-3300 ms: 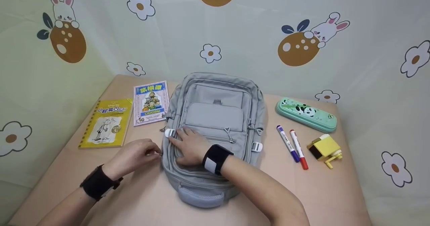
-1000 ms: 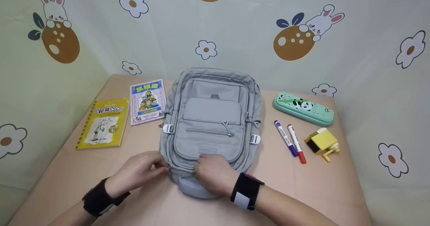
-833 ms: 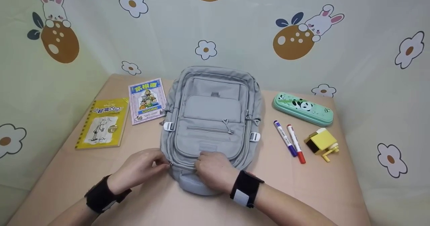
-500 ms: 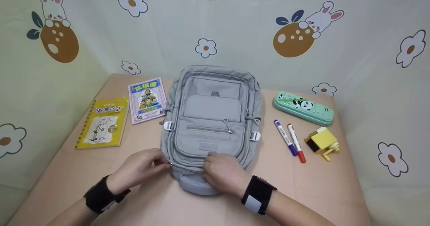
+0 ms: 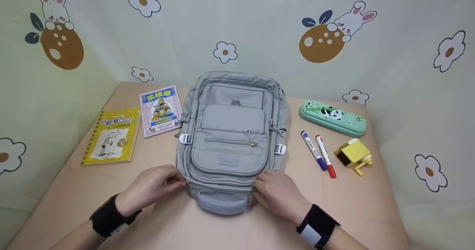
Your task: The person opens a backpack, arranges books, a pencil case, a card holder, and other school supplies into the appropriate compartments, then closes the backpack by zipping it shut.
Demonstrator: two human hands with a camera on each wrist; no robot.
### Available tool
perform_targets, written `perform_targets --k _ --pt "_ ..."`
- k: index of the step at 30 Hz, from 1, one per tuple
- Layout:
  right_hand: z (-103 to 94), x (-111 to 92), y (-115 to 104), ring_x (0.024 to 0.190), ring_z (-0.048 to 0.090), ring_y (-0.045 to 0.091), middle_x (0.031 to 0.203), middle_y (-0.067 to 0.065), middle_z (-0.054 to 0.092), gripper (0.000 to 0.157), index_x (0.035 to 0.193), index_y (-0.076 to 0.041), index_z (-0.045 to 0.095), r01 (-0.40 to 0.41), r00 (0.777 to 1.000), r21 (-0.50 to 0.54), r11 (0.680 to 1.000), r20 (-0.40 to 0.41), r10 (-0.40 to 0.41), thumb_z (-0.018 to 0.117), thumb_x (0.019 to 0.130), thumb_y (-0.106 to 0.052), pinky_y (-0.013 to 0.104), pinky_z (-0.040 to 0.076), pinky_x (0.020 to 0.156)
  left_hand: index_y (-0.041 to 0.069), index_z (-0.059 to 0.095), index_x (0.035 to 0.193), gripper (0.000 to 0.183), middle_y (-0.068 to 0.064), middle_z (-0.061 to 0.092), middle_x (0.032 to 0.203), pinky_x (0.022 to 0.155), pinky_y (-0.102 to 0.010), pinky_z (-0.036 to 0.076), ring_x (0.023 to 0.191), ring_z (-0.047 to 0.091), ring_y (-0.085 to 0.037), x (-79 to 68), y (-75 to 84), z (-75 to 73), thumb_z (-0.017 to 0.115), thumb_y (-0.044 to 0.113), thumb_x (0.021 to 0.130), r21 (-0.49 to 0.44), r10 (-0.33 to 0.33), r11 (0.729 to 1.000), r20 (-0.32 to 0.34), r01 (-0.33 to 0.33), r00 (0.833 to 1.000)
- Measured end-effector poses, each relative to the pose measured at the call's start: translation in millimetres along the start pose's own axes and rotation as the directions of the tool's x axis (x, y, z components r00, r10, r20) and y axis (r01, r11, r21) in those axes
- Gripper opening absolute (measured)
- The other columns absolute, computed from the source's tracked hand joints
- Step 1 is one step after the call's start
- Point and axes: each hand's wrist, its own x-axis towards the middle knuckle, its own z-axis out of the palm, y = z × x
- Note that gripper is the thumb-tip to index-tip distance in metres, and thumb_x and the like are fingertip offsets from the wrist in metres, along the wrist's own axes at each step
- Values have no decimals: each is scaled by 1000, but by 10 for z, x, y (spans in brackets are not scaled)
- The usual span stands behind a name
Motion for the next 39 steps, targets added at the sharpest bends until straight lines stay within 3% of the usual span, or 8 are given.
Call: perform_targets --k 5,15,31,39 --pt "-10 -44 45 99 64 10 111 -9 71 23 112 -21 76 -9 1000 6 1000 12 9 79 90 -23 35 55 81 18 71 84 11 10 63 78 65 -30 50 72 58 -9 -4 18 -5 81 21 87 28 10 1000 -3 -10 1000" --pt "20 -10 31 94 65 9 104 -11 71 17 106 -23 76 13 1000 3 1000 -6 -13 79 89 -22 31 56 76 17 70 84 11 11 58 75 60 -27 46 69 54 -8 15 135 18 80 19 87 52 59 997 -6 -59 998" --pt "38 -9 46 93 64 8 104 -10 71 18 106 -22 76 0 1000 9 1000 -14 1 78 89 -21 31 56 76 19 72 82 10 11 66 78 65 -29 49 73 60 -11 243 434 236 78 23 89 128 233 965 -12 -230 972" --pt "48 -9 46 90 63 7 99 -13 69 15 102 -22 76 20 999 -1 1000 -39 -20 79 88 -21 31 55 73 18 71 84 10 9 67 81 65 -28 50 73 61 -11 220 429 260 78 22 90 113 202 973 -2 -201 979"
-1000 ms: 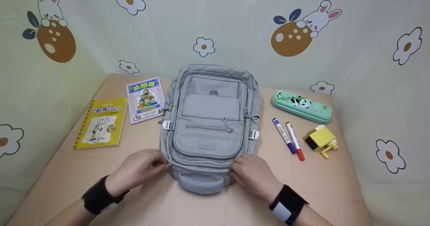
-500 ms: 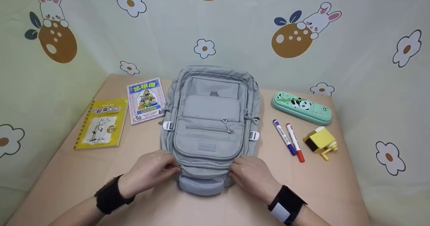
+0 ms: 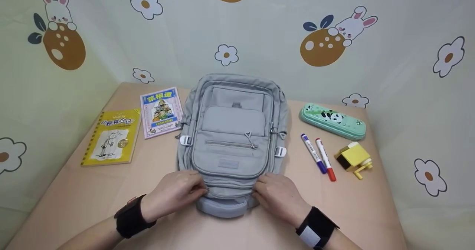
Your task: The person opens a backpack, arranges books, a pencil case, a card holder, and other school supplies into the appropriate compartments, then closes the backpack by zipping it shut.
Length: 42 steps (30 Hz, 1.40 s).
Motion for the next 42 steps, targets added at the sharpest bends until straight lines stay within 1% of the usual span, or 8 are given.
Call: perform_targets --k 5,10,15,22,25,29,34,42 --pt "-19 -18 11 94 64 7 104 -14 70 18 106 -22 76 -43 999 37 998 22 42 80 88 -22 32 56 78 17 70 84 10 9 66 80 63 -28 50 71 60 -10 -13 -21 -12 77 21 90 -12 -20 1000 18 20 1000" --pt "-36 -72 54 100 64 8 108 -12 70 24 109 -21 76 -55 998 54 997 -5 55 83 86 -22 35 56 82 17 67 81 13 10 60 74 59 -28 47 65 55 -8 -21 -28 -20 75 19 90 -12 -33 999 25 33 999" --pt "-53 -147 160 106 63 10 112 -11 70 29 110 -21 75 -58 997 76 995 -46 61 85 83 -17 37 56 86 18 64 78 17 12 57 71 57 -29 45 63 51 -7 -33 -20 -37 75 20 90 -15 -43 999 34 44 998" --pt "-32 -227 348 118 61 15 122 -8 68 34 114 -22 74 -85 994 82 993 -58 90 84 83 -10 42 53 96 20 57 72 24 13 50 67 52 -26 39 58 45 -6 -53 -13 -35 73 21 90 -1 -36 999 25 36 999" --pt "-14 -240 384 118 61 17 122 -6 68 31 111 -22 75 -73 995 71 995 -69 78 83 84 -11 42 52 96 21 54 68 28 14 46 64 50 -26 36 56 43 -6 -66 -3 -15 71 22 90 13 -30 999 21 30 999" --pt "9 -237 395 118 61 17 123 -5 68 26 110 -23 74 -74 996 64 995 -54 77 80 87 -13 42 52 96 21 59 70 24 13 49 64 51 -28 38 57 47 -8 -80 14 1 69 24 92 29 -32 999 29 31 999" --pt "22 -230 388 117 62 13 122 -7 68 28 113 -24 74 -107 994 62 992 -29 109 79 88 -13 39 54 95 19 64 73 20 11 51 64 52 -29 41 59 50 -11 -77 49 5 69 22 93 47 -38 998 32 37 999" --pt "5 -188 368 113 63 10 118 -10 69 28 113 -25 74 -119 993 56 991 -21 120 78 88 -12 36 55 92 19 60 68 26 12 51 63 50 -28 40 56 48 -10 -35 122 39 68 22 93 89 -5 996 1 5 1000"
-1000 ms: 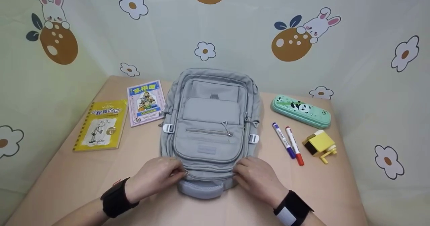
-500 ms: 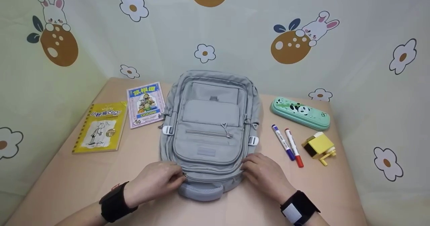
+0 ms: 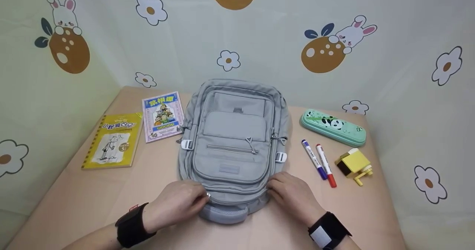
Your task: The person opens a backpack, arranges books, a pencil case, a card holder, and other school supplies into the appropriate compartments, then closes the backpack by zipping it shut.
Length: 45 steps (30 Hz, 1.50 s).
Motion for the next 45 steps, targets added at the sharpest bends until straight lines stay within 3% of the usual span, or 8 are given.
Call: perform_targets --k 11,21,27,32,36,39,42,45 --pt "41 15 -9 108 65 13 115 -7 71 28 110 -21 75 62 996 -22 998 -61 -63 81 86 -9 38 56 87 21 60 69 26 13 49 62 50 -27 41 56 49 -8 69 135 56 66 21 94 0 50 999 -20 -50 999" --pt "34 33 -14 108 64 10 116 -9 70 26 113 -23 74 47 998 -8 999 -50 -47 78 89 -13 36 56 87 21 60 74 22 12 51 66 53 -25 40 60 50 -8 145 276 151 67 24 95 57 133 990 -43 -130 990" --pt "43 23 -11 110 64 10 118 -10 70 27 114 -24 74 27 999 15 1000 -34 -26 78 90 -14 36 56 88 22 61 76 20 13 51 67 54 -22 39 60 46 -6 143 256 164 68 26 95 41 133 990 -33 -131 991" --pt "59 6 -8 112 64 10 119 -10 70 28 115 -24 74 19 999 20 1000 -41 -18 78 90 -14 37 56 90 23 63 77 28 15 51 68 56 -22 38 62 45 -4 75 132 116 66 42 98 6 154 988 -27 -154 988" --pt "69 -3 -7 112 64 11 120 -10 69 28 115 -24 74 24 999 17 1000 -48 -23 78 90 -14 37 56 90 22 65 85 26 13 56 78 65 -25 42 72 49 -7 -8 -44 30 70 46 95 4 176 984 -93 -176 980" --pt "64 -8 -8 113 64 11 120 -10 69 28 116 -24 74 19 999 18 1000 -47 -18 78 90 -14 38 55 91 20 69 99 23 9 62 93 77 -29 46 87 54 -11 -56 -233 -33 76 41 91 -9 190 981 -132 -193 973" --pt "64 -8 -12 111 65 12 118 -9 70 28 114 -23 74 25 998 2 1000 -62 -24 79 89 -13 37 56 89 18 70 114 35 5 63 107 91 -33 47 102 55 -15 -85 -473 -70 79 40 89 -56 205 976 -106 -212 973" --pt "78 -5 -14 108 66 12 115 -8 71 26 110 -21 74 46 995 -22 999 -91 -48 81 87 -11 37 56 87 15 71 120 41 3 65 115 102 -36 44 114 55 -17 -111 -706 -49 81 38 87 -126 222 965 -77 -230 972"
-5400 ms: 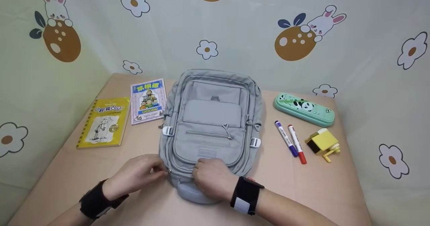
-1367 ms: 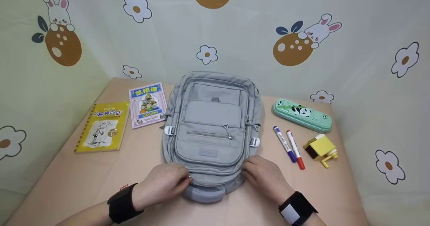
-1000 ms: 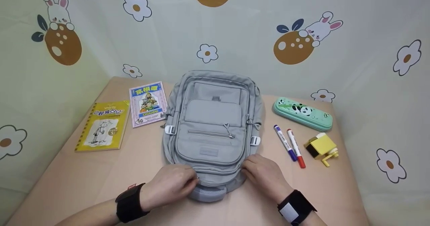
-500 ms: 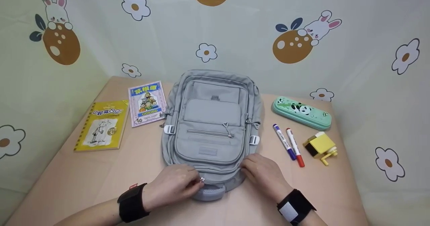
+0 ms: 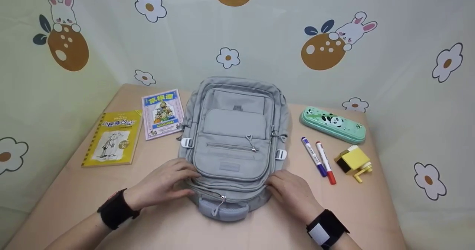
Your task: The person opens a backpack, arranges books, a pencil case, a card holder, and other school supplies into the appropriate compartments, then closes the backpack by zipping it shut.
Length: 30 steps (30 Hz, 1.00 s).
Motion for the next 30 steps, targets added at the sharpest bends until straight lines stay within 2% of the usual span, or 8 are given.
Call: perform_targets --k 3,6,12,18,21,25,30 --pt "11 -1 5 105 66 12 113 -7 71 26 108 -20 75 22 999 -10 1000 -29 -22 81 86 -10 36 57 85 15 74 117 36 4 67 115 104 -36 44 116 55 -17 -49 -159 30 81 34 87 -45 13 999 15 -12 1000" --pt "9 -4 7 105 66 11 113 -8 71 26 109 -20 75 23 999 -5 1000 -33 -23 81 86 -10 35 56 85 16 77 108 26 5 69 107 102 -36 45 112 58 -17 -59 -236 58 81 32 88 -49 24 999 34 -23 999" --pt "-12 -4 0 105 66 11 114 -9 71 28 110 -21 74 7 1000 1 1000 -16 -7 81 86 -10 36 56 85 20 78 99 15 7 69 99 95 -32 47 104 59 -14 -44 -271 81 79 31 90 -36 32 999 60 -29 998" --pt "-105 48 -73 103 66 12 110 -7 72 23 110 -19 76 -37 997 -40 999 64 40 78 88 -11 37 57 84 20 78 99 14 7 69 100 96 -33 48 104 60 -15 -51 -266 92 78 30 90 -35 18 999 62 -16 998" --pt "-172 104 -182 95 66 10 102 -9 71 18 104 -20 76 -57 996 -65 996 69 62 77 87 -15 36 57 78 19 77 99 14 7 69 100 95 -33 48 104 59 -15 -52 -263 89 77 30 91 -36 15 999 64 -13 998" --pt "-186 224 -424 79 58 4 88 -15 63 8 92 -23 73 -61 998 -64 996 12 62 79 87 -25 28 51 65 19 77 99 13 7 68 99 94 -33 48 103 59 -15 -57 -264 84 77 30 91 -42 15 999 58 -13 998" --pt "-83 424 -787 66 50 2 75 -17 56 22 79 -24 71 -34 999 -86 996 -23 32 77 90 -41 24 43 58 19 76 97 12 6 67 97 91 -34 48 101 59 -15 -58 -271 89 76 29 92 -38 19 999 56 -17 998"
